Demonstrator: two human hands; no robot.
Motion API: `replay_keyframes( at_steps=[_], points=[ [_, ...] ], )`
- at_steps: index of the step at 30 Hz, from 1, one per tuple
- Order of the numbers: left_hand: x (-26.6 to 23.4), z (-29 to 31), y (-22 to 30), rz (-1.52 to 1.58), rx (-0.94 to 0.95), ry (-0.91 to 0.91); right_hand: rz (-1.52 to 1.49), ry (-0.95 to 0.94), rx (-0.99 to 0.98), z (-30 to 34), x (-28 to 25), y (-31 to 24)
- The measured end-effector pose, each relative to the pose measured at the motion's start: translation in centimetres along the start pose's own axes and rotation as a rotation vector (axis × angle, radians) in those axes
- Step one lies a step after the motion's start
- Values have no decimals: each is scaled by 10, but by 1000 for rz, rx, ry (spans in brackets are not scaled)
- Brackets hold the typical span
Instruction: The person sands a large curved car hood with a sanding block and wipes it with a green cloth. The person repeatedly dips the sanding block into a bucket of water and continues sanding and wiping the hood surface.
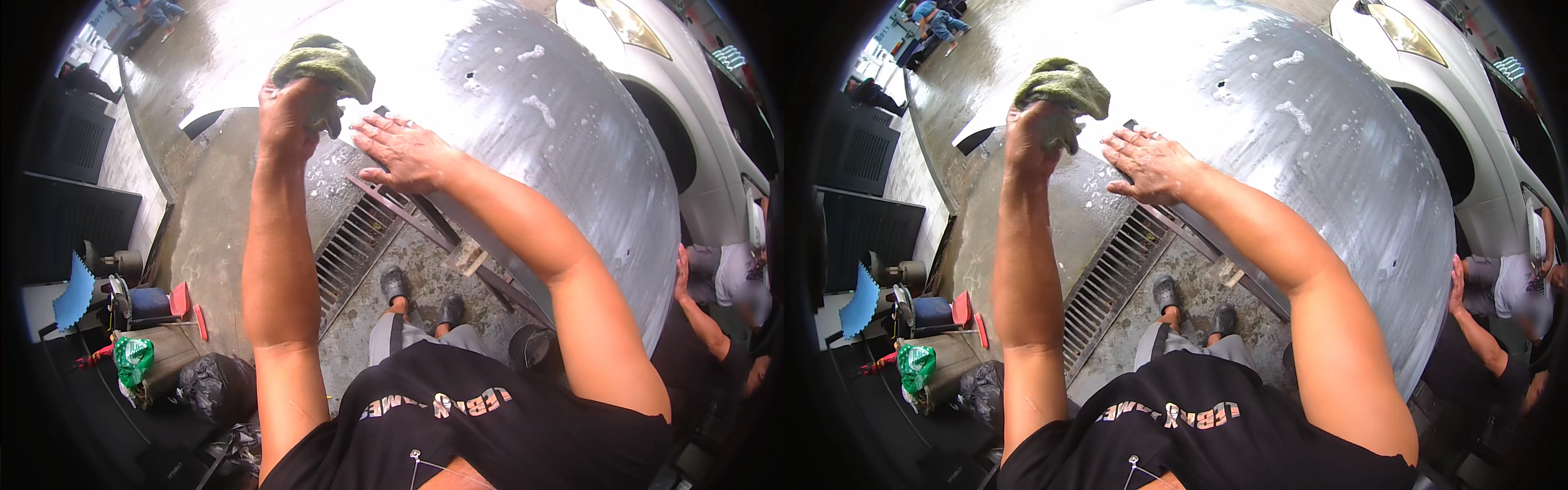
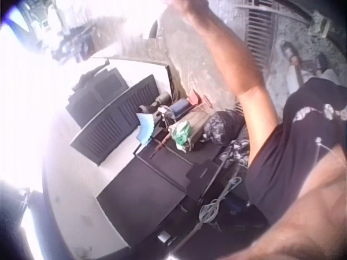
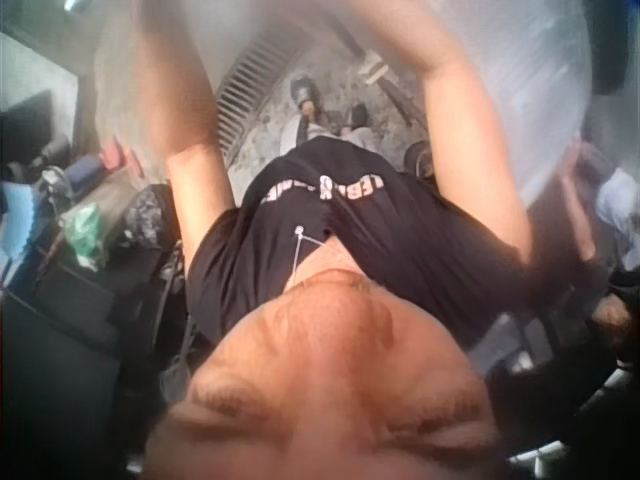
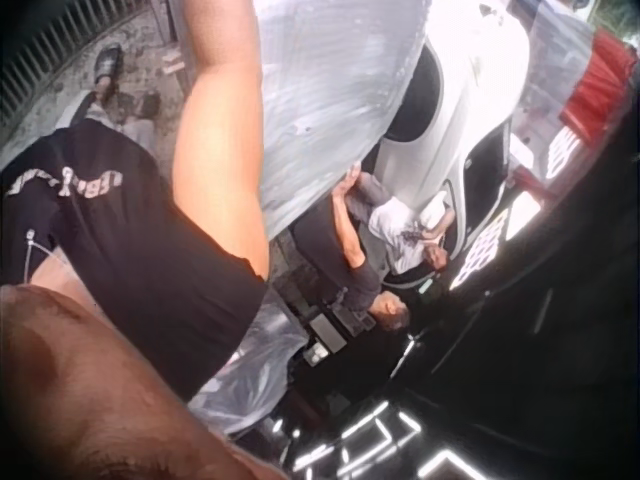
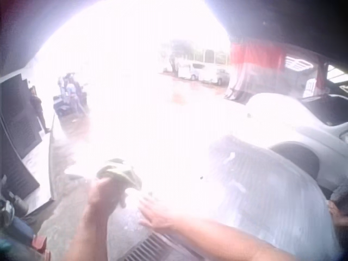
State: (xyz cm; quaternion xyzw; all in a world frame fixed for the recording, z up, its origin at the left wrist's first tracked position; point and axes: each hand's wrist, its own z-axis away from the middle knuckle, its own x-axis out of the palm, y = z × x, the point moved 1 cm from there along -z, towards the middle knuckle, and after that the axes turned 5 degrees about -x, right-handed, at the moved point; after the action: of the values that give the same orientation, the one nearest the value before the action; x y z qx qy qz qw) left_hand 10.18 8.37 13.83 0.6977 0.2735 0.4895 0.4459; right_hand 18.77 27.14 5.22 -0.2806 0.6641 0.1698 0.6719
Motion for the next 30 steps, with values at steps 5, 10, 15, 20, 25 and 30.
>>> replay_keyframes(
  at_steps=[5, 10, 15, 20, 25, 30],
  points=[
    [155, 73, -93, -33, -266, -145, 69, 6, 125, 209, -14, -55],
    [307, 185, -161, -415, -283, -553, -235, -210, 479, 392, -31, -131],
    [382, 244, -168, -591, -275, -749, -78, -232, 478, 542, -15, -183],
    [370, 220, -147, -701, -125, -649, -49, -150, 306, 512, -17, -149],
    [309, 181, -116, -175, -503, -344, -13, -161, 317, 334, -18, -70],
    [281, 169, -97, 107, -595, -238, -171, -270, 295, 243, -9, -22]
  ],
)
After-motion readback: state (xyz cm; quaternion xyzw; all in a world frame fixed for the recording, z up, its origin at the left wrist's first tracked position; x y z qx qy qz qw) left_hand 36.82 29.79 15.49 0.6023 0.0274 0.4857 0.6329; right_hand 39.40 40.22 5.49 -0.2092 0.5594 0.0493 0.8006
